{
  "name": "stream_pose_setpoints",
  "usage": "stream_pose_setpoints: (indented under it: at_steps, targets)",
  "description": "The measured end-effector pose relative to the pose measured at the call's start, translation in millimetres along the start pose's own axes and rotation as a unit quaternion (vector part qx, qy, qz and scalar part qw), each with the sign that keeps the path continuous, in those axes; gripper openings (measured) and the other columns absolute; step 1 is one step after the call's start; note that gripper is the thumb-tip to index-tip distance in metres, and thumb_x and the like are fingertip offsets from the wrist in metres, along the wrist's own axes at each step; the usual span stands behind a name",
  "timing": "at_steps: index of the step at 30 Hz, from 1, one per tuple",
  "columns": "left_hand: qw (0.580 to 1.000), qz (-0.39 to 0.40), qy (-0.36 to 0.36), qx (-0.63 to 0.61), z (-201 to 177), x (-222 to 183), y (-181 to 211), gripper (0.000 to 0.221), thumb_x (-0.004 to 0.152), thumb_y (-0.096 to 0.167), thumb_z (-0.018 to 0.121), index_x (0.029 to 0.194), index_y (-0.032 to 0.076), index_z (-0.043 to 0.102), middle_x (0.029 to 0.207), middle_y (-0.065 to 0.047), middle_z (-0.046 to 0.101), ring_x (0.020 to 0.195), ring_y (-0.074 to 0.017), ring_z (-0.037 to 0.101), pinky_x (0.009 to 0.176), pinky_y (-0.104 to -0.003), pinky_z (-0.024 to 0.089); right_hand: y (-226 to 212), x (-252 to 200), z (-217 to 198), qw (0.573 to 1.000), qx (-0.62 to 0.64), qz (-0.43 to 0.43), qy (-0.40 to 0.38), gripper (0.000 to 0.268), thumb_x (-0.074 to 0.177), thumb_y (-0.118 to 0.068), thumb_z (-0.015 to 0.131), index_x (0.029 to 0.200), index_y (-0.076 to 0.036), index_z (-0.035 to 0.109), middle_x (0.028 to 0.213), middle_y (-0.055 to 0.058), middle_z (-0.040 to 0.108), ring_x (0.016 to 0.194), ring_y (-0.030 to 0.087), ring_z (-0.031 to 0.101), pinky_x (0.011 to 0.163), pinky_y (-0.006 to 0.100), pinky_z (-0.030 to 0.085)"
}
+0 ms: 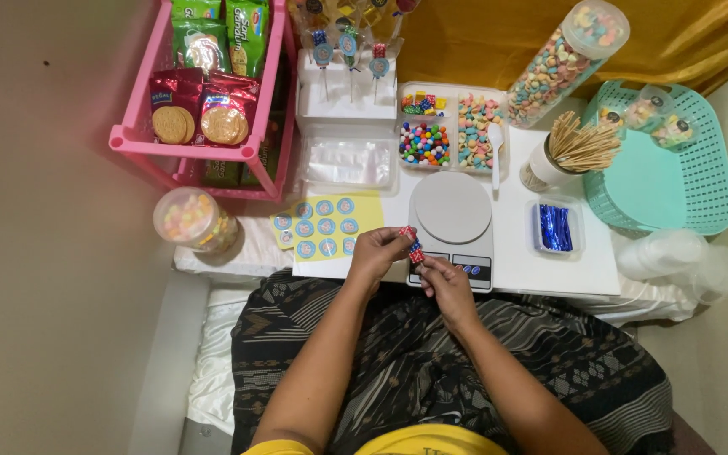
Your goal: Assembling decorative candy sticks by placing small candies on a stick and applying a sticker wrap.
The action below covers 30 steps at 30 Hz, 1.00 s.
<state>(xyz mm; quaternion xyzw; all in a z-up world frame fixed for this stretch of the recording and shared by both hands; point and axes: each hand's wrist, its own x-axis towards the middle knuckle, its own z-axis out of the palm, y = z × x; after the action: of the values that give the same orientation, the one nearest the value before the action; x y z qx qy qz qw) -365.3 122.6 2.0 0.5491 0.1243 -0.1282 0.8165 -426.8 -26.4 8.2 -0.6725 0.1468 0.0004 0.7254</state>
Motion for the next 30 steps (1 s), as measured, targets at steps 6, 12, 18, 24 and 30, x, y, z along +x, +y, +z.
stream_pose_setpoints:
  at_steps: [6, 12, 18, 24, 30]
  targets:
    - [1.0, -0.002, -0.001, 0.015, 3.6, -5.2, 8.8, 0.039, 0.082, 0.017, 0.085, 0.109, -0.008, 0.075, 0.09, -0.016, 0.072, 0.082, -0.0206, 0.071, 0.077, -0.035, 0.063, -16.0, -4.3, -2.4, 1.0, -0.027, -0.002, -0.008, 0.027, 0.089, 0.002, 0.07, 0.116, 0.007, 0.073, 0.079, 0.014, 0.069, 0.06, 0.016, 0.067, 0.056, 0.029, 0.058]
    - [1.0, 0.001, 0.004, 0.011, 4.5, -6.0, 8.1, 0.039, 0.082, 0.018, 0.087, 0.109, -0.007, 0.075, 0.091, -0.017, 0.074, 0.085, -0.0222, 0.072, 0.079, -0.037, 0.063, -13.2, -3.4, 0.5, 1.0, -0.012, -0.004, 0.005, 0.031, 0.087, 0.003, 0.072, 0.118, 0.01, 0.071, 0.087, 0.014, 0.068, 0.068, 0.018, 0.068, 0.062, 0.031, 0.063]
    - [0.999, -0.001, 0.0, 0.033, 5.2, -5.1, 2.2, 0.04, 0.082, 0.025, 0.088, 0.11, -0.002, 0.077, 0.091, -0.013, 0.075, 0.086, -0.0179, 0.07, 0.08, -0.035, 0.061, -8.9, 0.4, 0.5, 1.0, -0.014, 0.012, 0.015, 0.028, 0.093, -0.012, 0.076, 0.115, 0.004, 0.074, 0.067, 0.01, 0.062, 0.054, 0.013, 0.061, 0.048, 0.026, 0.053]
    - [0.999, -0.003, 0.0, 0.037, 5.9, -5.2, 7.2, 0.041, 0.082, 0.026, 0.089, 0.11, -0.001, 0.077, 0.091, -0.013, 0.075, 0.087, -0.0181, 0.071, 0.082, -0.036, 0.062, -13.8, -0.8, 1.9, 0.999, -0.002, 0.027, 0.028, 0.027, 0.094, -0.012, 0.076, 0.113, 0.007, 0.074, 0.065, 0.011, 0.061, 0.053, 0.011, 0.054, 0.046, 0.024, 0.046]
    - [1.0, -0.009, -0.004, 0.027, 6.8, -5.7, 10.9, 0.04, 0.083, 0.023, 0.086, 0.111, -0.003, 0.076, 0.091, -0.014, 0.073, 0.086, -0.0195, 0.071, 0.082, -0.037, 0.061, -9.4, 0.5, 3.1, 0.999, -0.009, 0.021, 0.04, 0.023, 0.092, -0.015, 0.079, 0.106, 0.003, 0.077, 0.061, 0.013, 0.061, 0.05, 0.01, 0.052, 0.042, 0.022, 0.044]
